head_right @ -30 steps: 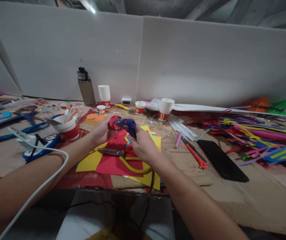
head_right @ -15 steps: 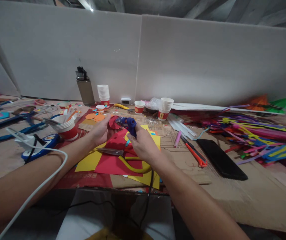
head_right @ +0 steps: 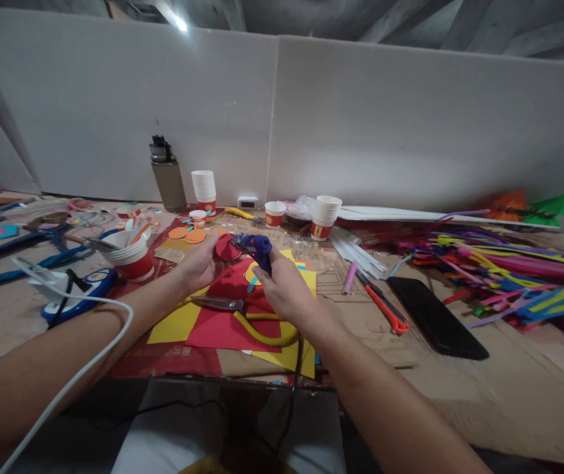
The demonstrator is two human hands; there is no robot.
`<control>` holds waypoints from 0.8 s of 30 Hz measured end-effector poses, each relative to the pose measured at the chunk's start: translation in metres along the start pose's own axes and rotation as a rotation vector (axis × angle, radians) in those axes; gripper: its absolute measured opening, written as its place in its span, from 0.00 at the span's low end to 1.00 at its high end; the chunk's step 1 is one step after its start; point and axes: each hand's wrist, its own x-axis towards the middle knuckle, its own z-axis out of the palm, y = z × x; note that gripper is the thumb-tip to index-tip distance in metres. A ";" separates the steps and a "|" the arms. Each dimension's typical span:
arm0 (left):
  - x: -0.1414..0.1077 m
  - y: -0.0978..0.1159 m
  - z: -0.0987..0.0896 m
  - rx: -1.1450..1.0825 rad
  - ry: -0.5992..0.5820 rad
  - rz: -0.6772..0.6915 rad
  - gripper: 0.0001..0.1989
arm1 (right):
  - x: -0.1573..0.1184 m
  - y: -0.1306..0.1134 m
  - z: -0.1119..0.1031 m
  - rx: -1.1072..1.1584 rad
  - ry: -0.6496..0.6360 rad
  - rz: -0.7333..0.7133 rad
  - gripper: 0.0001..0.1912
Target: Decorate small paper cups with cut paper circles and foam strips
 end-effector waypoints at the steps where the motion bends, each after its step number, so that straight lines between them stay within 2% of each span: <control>1: -0.001 0.001 0.001 -0.001 0.007 0.001 0.18 | 0.000 0.000 -0.001 -0.008 0.003 0.002 0.21; 5: -0.001 0.005 0.001 -0.042 0.000 0.052 0.19 | -0.001 -0.001 0.000 -0.016 -0.021 -0.010 0.21; 10: 0.002 0.001 -0.001 -0.037 -0.003 0.026 0.16 | 0.000 0.000 0.001 -0.019 -0.013 0.002 0.20; 14: 0.000 0.002 0.001 -0.029 0.002 0.030 0.18 | 0.000 0.001 -0.001 -0.022 0.001 0.026 0.22; 19: -0.001 0.007 0.002 -0.047 0.011 0.089 0.16 | -0.001 -0.003 0.000 -0.032 -0.031 0.016 0.20; 24: 0.000 0.001 -0.001 0.016 -0.040 0.006 0.19 | -0.001 -0.001 0.000 -0.028 -0.029 0.017 0.20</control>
